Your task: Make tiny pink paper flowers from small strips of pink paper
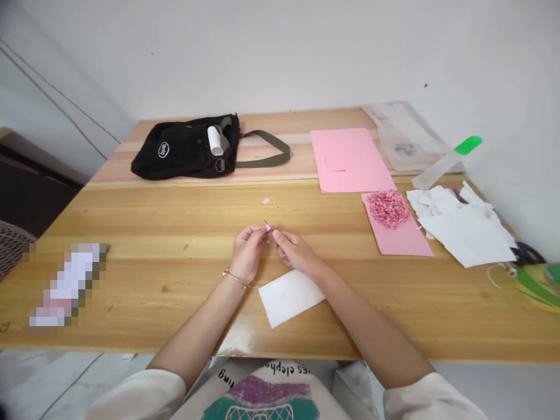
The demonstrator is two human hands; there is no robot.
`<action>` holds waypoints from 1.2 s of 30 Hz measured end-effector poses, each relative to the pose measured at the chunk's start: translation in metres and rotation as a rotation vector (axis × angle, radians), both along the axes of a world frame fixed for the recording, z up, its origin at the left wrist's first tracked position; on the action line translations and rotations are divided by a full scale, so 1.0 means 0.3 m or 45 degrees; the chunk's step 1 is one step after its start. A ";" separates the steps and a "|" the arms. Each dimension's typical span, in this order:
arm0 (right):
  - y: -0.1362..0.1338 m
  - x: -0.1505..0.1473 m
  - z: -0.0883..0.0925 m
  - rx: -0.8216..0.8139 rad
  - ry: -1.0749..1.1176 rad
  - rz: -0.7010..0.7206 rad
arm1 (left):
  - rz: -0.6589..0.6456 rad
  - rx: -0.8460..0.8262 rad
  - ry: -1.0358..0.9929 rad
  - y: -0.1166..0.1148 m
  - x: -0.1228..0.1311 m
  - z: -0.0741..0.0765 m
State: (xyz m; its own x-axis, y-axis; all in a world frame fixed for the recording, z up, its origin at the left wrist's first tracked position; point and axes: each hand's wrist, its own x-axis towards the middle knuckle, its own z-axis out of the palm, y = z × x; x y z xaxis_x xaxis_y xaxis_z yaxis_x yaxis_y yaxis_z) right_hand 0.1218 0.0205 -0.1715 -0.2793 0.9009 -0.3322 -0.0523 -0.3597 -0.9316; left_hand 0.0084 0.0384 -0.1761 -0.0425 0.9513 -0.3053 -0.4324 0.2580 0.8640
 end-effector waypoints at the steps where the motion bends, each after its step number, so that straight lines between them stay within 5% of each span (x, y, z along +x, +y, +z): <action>1: 0.000 -0.001 -0.001 0.003 -0.003 -0.004 | 0.001 -0.004 -0.001 0.000 0.000 0.000; 36: 0.001 0.000 0.009 -0.023 0.005 -0.022 | -0.006 -0.022 -0.054 0.001 -0.003 0.001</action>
